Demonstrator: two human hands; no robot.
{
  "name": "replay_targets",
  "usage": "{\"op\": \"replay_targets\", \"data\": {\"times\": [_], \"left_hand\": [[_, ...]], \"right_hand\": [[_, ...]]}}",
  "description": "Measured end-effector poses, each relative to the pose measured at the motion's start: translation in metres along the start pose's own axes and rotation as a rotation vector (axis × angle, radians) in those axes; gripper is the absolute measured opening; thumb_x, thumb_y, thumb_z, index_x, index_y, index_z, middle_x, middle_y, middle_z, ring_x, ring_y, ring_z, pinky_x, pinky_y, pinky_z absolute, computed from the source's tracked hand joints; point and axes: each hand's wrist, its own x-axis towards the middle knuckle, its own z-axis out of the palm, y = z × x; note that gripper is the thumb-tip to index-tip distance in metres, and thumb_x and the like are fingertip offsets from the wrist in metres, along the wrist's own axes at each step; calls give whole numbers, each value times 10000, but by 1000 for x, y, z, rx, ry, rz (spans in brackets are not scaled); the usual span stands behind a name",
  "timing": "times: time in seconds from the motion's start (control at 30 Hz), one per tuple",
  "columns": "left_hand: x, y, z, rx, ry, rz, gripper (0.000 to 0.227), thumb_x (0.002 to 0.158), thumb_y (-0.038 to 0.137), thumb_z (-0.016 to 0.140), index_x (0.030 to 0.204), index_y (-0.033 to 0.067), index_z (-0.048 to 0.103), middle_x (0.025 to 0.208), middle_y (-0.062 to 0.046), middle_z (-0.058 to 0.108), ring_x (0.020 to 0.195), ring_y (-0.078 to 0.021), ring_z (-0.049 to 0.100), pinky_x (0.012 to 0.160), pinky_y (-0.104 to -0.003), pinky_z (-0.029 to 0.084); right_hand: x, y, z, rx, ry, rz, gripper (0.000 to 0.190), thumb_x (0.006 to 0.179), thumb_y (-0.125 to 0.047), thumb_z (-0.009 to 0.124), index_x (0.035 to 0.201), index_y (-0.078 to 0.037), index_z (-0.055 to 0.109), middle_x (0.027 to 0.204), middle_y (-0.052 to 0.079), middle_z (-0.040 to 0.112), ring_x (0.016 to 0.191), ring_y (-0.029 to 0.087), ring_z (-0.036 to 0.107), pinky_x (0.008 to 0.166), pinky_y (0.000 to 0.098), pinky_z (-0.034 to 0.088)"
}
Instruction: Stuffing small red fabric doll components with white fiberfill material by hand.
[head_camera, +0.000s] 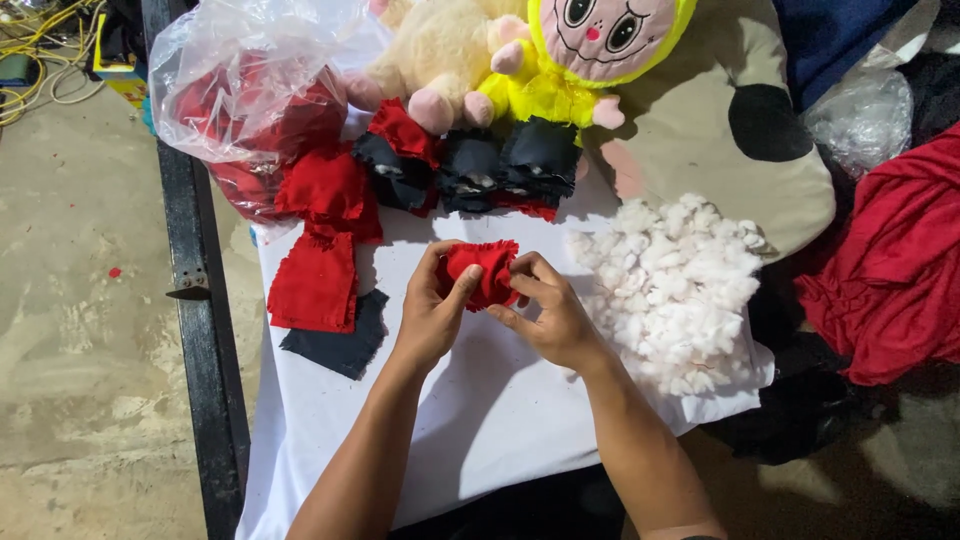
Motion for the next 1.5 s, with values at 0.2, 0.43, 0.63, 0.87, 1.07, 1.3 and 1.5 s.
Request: {"op": "replay_targets", "data": {"times": [0.2,0.43,0.63,0.87,1.07,1.3,1.5], "left_hand": [[-3,13,2,17,-111,4,423,897,192,769,1270,88,600,1069,-151,671,1033,-261,637,928,-450,558],[-2,11,0,43,-138,-18,432,921,219,743,1305,97,589,1144,-171,664,1113,-292,633,987,-471,536],[-2,21,4,40,-109,-35,487,949,227,701,1377,80,521,1263,-241,618,1229,-388,593,1053,-525,483],[-3,7,2,23,-28,42,462,971,225,681,1369,54,522,1225,-233,627,1168,-365,626,990,-511,533],[3,-8,0,-6,-74,57,404,1008,218,622,1370,80,508,1155,-179,626,1061,-289,638,930,-461,571],[-6,12,9,-5,-136,49,361,1010,187,604,1347,85,522,1018,-164,653,894,-264,689,858,-435,601],[-4,-1,10,-26,-81,64,333,1013,202,616,1313,75,545,988,-140,652,879,-237,669,835,-418,593]], "right_hand": [[9,-12,-1,48,-41,-36,251,921,-251,776,798,-55,676,863,94,571,658,250,615,601,375,529],[1,10,7,83,-50,16,375,957,-192,703,640,-42,569,592,109,528,487,284,517,503,360,458],[1,30,11,54,61,2,360,961,-107,650,609,-111,576,531,39,579,453,232,544,471,290,450],[0,19,10,40,210,-56,187,930,-182,757,799,-77,677,530,38,658,475,178,640,470,263,495],[6,12,6,132,144,-27,232,945,-167,724,745,-61,670,550,66,663,481,187,627,463,274,487],[7,11,6,134,-31,-46,312,919,-25,635,609,-43,606,551,128,592,488,314,578,485,343,476],[-5,38,12,17,33,-87,252,905,-31,638,659,-40,585,520,141,543,450,334,553,461,350,441]]}}
